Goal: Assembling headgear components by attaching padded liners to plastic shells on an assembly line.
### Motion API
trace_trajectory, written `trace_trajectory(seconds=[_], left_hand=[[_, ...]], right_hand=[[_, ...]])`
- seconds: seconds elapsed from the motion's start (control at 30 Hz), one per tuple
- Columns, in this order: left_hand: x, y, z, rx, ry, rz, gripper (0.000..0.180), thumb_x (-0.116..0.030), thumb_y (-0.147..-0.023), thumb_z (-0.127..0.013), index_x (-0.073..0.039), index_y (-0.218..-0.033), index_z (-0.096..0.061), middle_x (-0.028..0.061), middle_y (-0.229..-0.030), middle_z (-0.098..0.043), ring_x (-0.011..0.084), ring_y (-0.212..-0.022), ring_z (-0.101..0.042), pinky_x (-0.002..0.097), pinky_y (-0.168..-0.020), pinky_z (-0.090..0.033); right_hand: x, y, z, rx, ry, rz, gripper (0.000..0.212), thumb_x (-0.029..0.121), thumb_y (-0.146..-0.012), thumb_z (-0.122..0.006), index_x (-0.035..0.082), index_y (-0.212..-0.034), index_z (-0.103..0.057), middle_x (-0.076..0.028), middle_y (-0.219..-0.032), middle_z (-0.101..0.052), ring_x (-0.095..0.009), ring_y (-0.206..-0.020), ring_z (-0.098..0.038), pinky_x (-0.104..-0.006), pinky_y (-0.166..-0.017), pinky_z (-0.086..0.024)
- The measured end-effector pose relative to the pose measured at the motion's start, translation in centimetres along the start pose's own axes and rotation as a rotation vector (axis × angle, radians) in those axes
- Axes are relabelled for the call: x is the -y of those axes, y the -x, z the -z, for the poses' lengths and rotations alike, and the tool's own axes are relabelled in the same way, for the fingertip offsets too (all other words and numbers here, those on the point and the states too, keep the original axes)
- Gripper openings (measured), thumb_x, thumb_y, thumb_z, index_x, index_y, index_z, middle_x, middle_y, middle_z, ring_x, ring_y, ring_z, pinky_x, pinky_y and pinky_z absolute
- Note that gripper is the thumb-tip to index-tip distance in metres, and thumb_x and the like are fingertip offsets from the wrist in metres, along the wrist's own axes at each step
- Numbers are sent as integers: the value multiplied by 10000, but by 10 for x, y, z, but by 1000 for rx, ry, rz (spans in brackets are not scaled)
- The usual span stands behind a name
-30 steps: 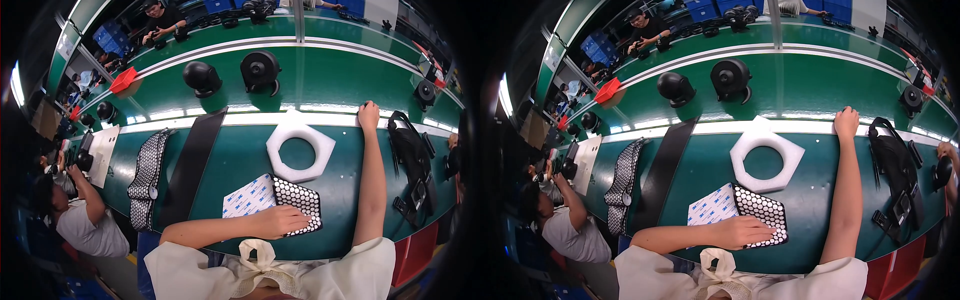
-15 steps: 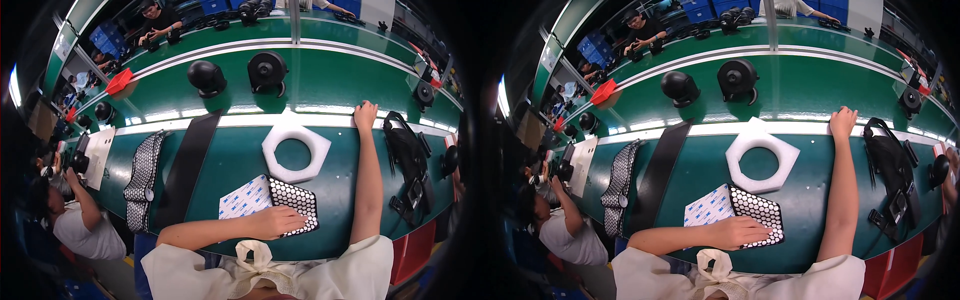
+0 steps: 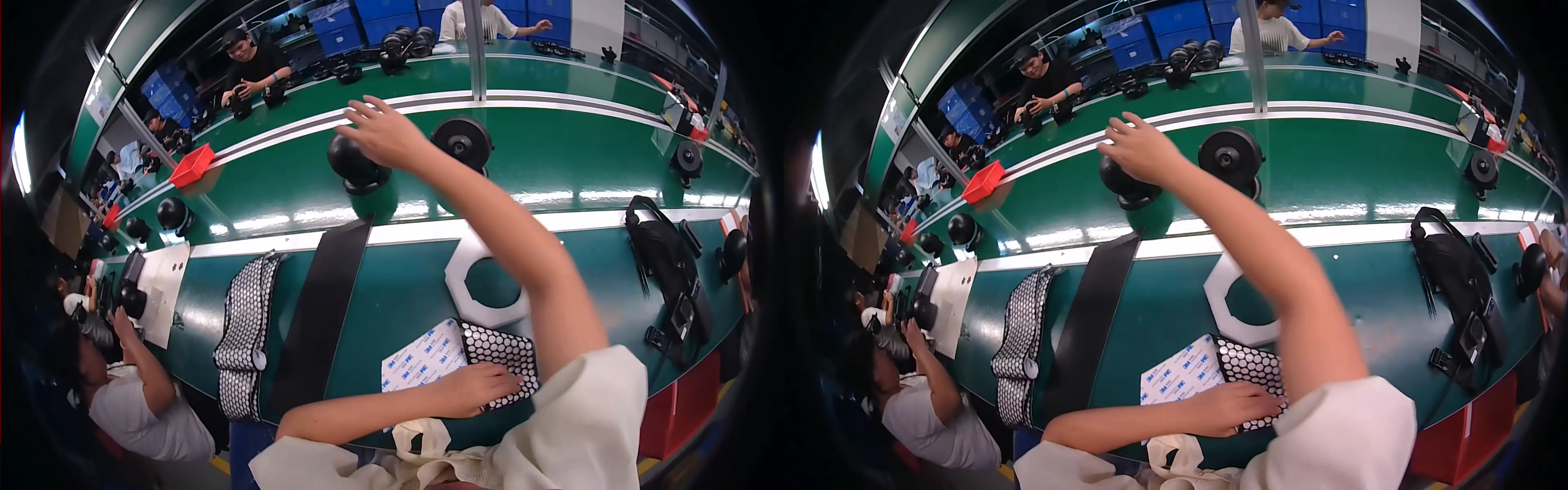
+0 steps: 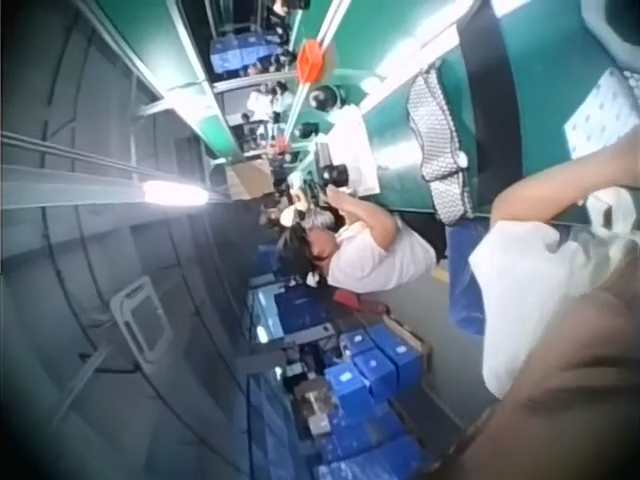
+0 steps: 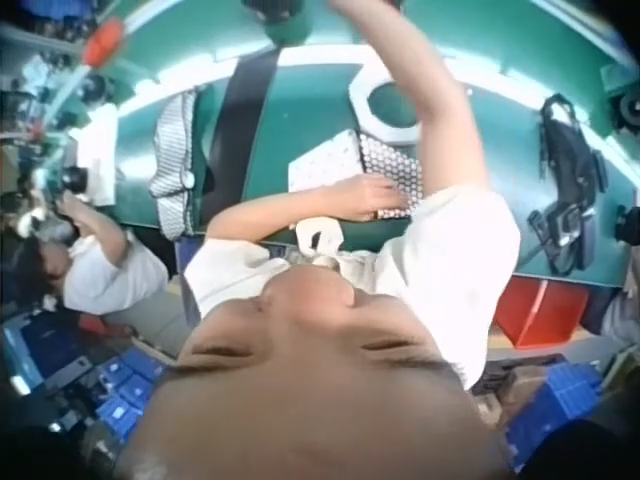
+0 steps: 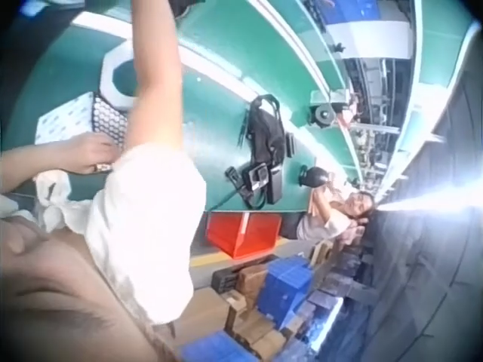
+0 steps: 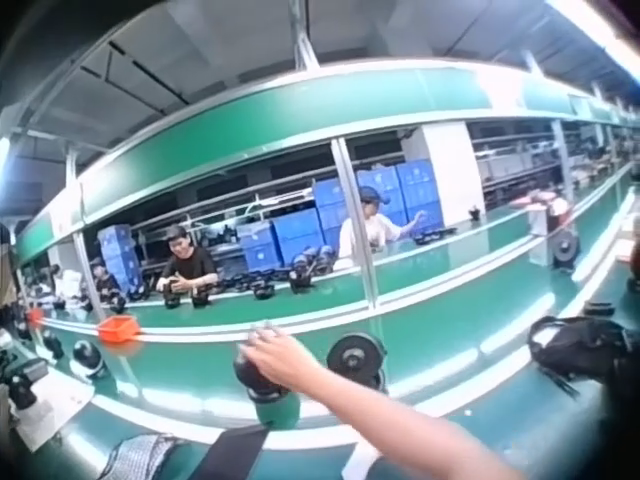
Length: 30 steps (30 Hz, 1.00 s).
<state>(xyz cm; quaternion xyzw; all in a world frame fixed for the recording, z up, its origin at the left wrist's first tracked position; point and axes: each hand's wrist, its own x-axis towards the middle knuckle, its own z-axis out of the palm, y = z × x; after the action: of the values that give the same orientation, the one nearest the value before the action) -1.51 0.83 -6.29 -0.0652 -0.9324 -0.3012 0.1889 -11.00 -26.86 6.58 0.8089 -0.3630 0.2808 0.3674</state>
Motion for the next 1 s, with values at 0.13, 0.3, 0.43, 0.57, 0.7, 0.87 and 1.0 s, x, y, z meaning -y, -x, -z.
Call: trace_trajectory(seconds=[0.13,0.3,0.43,0.57,0.7,0.87,1.0], left_hand=[[6,4,-18,29,328,308,376,-53,-659,-546,-6,-1028,-489,174,-1025,-510,334,-1003,-455,358,-840,-392],[-22,-9,-7,272,-1082,181,374,-170,-709,-588,-26,-1047,-513,202,-1098,-500,339,-1042,-459,379,-872,-368],[12,12,-21,20,731,567,411,-210,-715,-584,-37,-1079,-506,194,-1169,-469,327,-1112,-415,374,-917,-333],[3,3,-5,68,534,498,402,-180,-686,-593,-53,-1062,-528,182,-1122,-505,335,-1062,-455,382,-883,-365],[12,6,3,92,158,262,422,-43,-564,-608,-58,-985,-586,121,-1009,-574,294,-937,-521,361,-790,-429],[-7,-10,11,-90,157,140,422,-11,-497,-670,-58,-915,-644,56,-883,-627,218,-821,-560,317,-744,-441],[-19,-16,39,-246,226,165,369,18,-503,-657,-24,-869,-652,101,-850,-628,238,-793,-576,313,-748,-433]], right_hand=[[18,-29,-69,386,-226,-563,828,469,-616,-689,384,-1298,-227,-130,-1281,-339,-353,-1158,-355,-590,-896,-274],[39,-9,-90,449,11,-471,1036,448,-532,-749,330,-1347,-119,-132,-1184,-387,-307,-1051,-409,-571,-902,-280],[32,5,-84,419,32,-545,1089,412,-459,-786,241,-1340,-170,-108,-1158,-409,-295,-1044,-414,-601,-897,-275],[37,15,-86,241,55,-645,1036,355,-454,-793,59,-1283,-247,-133,-1111,-416,-288,-1032,-407,-530,-840,-368],[17,34,-21,179,-330,-608,1088,376,-381,-806,48,-1273,-276,-184,-1130,-399,-315,-1058,-387,-527,-819,-373],[-10,42,71,-224,-660,-651,1098,306,-397,-796,15,-1273,-203,-227,-1083,-345,-375,-1010,-390,-405,-853,-381],[-19,79,133,-558,-824,-651,1137,329,-434,-812,10,-1294,-141,-198,-1153,-309,-318,-1078,-372,-349,-939,-318]])
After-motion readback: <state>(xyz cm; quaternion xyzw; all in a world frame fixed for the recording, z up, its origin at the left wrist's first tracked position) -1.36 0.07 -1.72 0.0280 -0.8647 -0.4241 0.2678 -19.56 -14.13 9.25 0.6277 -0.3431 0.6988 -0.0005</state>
